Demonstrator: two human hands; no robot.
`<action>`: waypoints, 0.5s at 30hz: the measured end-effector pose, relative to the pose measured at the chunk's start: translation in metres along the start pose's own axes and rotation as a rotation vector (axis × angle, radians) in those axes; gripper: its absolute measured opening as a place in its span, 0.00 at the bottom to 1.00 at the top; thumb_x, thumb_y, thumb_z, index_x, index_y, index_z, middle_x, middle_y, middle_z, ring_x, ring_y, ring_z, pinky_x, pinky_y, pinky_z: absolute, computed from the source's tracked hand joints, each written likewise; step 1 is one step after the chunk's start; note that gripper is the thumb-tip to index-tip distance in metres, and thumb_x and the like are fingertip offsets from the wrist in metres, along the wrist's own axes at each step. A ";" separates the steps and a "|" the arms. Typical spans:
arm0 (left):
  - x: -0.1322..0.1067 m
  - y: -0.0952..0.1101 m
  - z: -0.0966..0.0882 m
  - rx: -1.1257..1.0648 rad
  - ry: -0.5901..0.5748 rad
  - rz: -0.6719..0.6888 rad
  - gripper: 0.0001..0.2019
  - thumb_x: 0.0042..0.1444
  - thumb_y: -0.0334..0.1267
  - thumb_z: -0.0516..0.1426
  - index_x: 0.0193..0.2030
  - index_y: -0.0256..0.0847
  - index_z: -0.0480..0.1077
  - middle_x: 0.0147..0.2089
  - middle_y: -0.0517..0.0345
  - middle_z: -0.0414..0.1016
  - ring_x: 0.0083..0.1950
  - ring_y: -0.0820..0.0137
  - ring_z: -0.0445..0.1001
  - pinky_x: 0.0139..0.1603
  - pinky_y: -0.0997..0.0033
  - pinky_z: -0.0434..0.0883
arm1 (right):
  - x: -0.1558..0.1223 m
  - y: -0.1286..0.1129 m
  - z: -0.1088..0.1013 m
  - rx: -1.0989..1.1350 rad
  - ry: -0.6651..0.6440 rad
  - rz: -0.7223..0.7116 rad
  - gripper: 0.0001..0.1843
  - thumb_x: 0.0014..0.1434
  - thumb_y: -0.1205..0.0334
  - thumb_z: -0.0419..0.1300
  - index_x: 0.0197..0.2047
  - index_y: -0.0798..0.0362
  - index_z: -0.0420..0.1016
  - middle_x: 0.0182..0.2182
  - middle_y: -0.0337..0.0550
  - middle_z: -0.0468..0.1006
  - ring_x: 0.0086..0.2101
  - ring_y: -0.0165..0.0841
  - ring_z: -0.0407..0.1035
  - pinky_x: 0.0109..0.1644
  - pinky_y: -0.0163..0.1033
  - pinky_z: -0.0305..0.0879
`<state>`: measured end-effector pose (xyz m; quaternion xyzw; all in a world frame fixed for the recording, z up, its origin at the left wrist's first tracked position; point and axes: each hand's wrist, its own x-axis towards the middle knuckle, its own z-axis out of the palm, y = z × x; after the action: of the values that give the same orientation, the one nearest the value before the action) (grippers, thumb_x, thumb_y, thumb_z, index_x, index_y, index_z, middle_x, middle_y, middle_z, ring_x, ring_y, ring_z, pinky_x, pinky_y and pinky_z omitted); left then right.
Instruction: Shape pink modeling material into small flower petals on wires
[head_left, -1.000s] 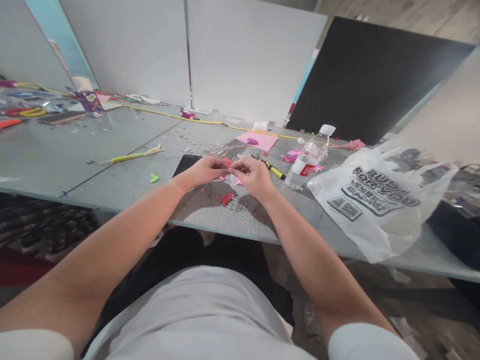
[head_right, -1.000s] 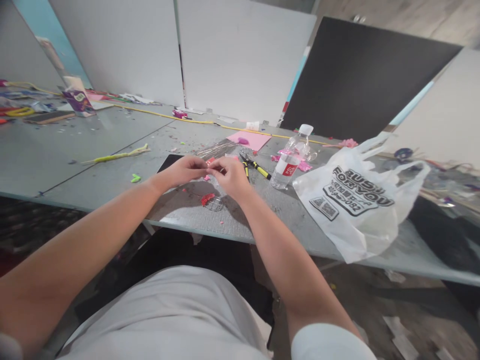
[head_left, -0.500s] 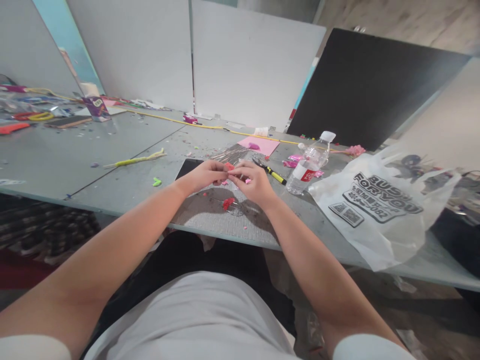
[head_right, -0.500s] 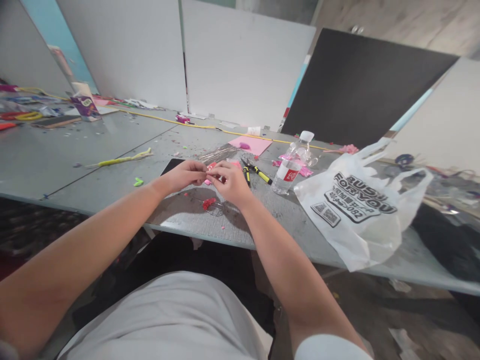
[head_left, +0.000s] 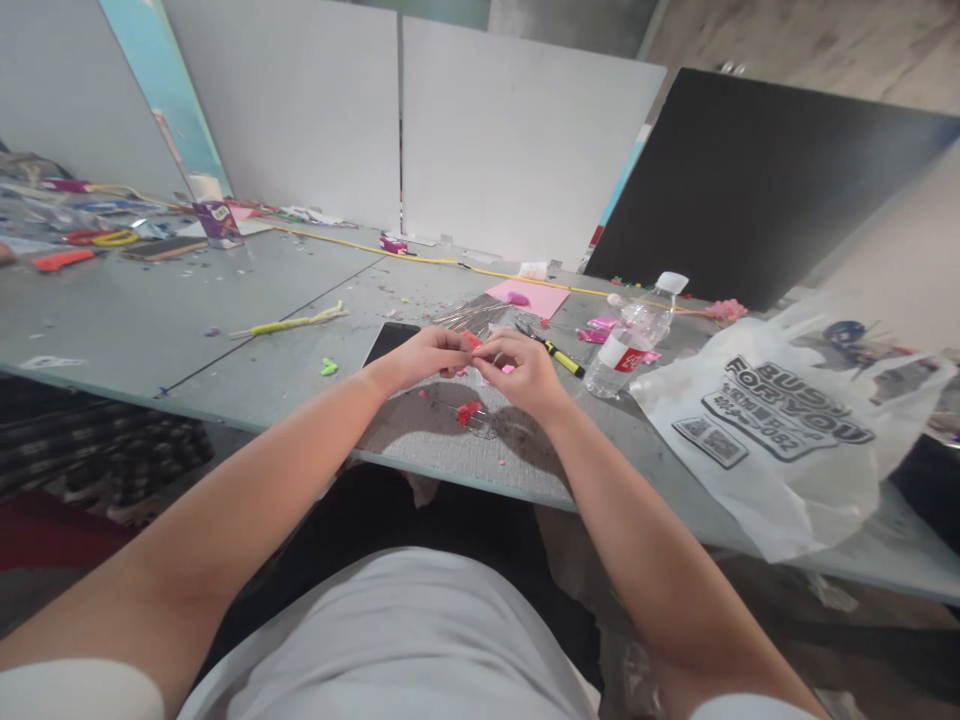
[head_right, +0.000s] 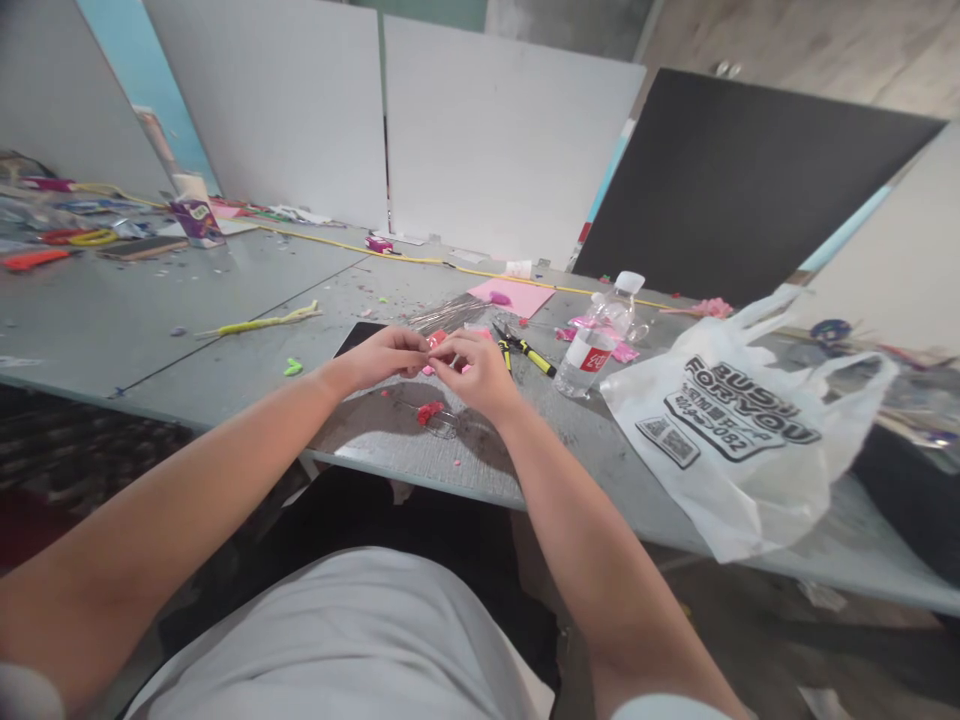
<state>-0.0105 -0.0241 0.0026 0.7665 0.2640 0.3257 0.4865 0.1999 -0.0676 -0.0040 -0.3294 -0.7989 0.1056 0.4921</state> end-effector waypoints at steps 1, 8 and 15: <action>0.000 -0.001 -0.001 0.008 -0.007 0.004 0.13 0.58 0.47 0.65 0.32 0.38 0.78 0.25 0.62 0.68 0.27 0.75 0.64 0.29 0.73 0.60 | 0.000 0.001 0.000 0.020 -0.009 0.025 0.04 0.62 0.61 0.68 0.36 0.50 0.86 0.35 0.45 0.84 0.33 0.35 0.77 0.33 0.39 0.72; 0.002 -0.012 -0.006 0.134 -0.062 0.046 0.10 0.58 0.43 0.66 0.31 0.37 0.79 0.26 0.63 0.68 0.28 0.76 0.63 0.30 0.73 0.58 | 0.003 -0.002 -0.009 0.096 -0.147 0.220 0.06 0.55 0.60 0.75 0.35 0.50 0.85 0.33 0.42 0.86 0.29 0.33 0.74 0.35 0.41 0.70; -0.002 -0.006 -0.005 0.226 -0.067 0.141 0.08 0.53 0.36 0.67 0.26 0.37 0.76 0.23 0.66 0.63 0.26 0.77 0.58 0.28 0.73 0.54 | 0.003 -0.006 -0.011 0.167 -0.190 0.406 0.12 0.49 0.56 0.78 0.34 0.51 0.84 0.30 0.41 0.83 0.29 0.33 0.72 0.36 0.42 0.66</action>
<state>-0.0160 -0.0208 -0.0020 0.8436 0.2281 0.3013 0.3815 0.2062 -0.0719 0.0065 -0.4299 -0.7476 0.2986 0.4087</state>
